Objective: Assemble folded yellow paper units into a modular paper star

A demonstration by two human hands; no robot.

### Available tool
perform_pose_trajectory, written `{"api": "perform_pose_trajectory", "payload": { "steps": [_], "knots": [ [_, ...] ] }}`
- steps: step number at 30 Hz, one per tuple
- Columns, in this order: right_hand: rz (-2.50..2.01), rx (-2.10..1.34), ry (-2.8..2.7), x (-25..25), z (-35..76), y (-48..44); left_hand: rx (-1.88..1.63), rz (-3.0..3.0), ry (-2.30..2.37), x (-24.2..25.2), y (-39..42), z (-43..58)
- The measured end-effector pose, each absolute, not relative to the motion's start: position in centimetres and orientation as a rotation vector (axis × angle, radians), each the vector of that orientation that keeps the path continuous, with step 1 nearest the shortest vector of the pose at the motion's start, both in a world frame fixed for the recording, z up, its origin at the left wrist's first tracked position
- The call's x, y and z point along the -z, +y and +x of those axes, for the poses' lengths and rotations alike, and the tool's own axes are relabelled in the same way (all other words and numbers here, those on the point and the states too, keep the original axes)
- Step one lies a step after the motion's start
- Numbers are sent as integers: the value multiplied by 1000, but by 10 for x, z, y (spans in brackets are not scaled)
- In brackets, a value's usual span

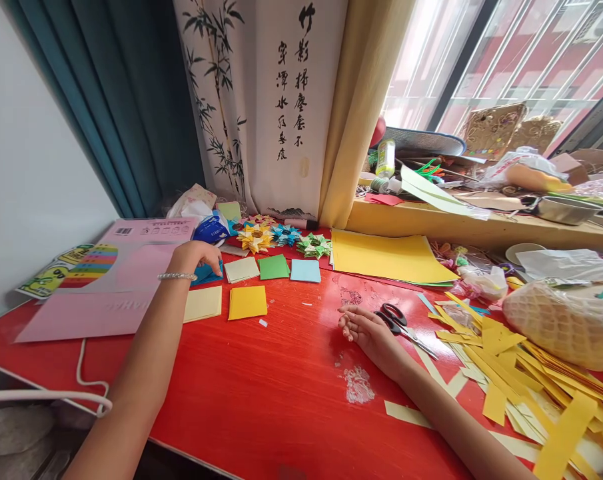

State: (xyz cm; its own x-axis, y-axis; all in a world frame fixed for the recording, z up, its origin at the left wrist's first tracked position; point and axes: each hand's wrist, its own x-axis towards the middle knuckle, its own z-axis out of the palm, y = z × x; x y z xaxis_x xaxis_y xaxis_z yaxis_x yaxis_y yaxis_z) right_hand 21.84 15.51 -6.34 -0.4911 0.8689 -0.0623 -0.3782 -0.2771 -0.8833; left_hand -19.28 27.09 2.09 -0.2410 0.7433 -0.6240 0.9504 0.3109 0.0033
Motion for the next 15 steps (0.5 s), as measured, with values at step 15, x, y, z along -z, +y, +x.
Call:
{"api": "perform_pose_trajectory", "payload": {
  "steps": [15],
  "knots": [
    [-704, -1879, -1084, 64, 219, 155, 506, 1509, 2059, -22, 270, -192]
  ]
}}
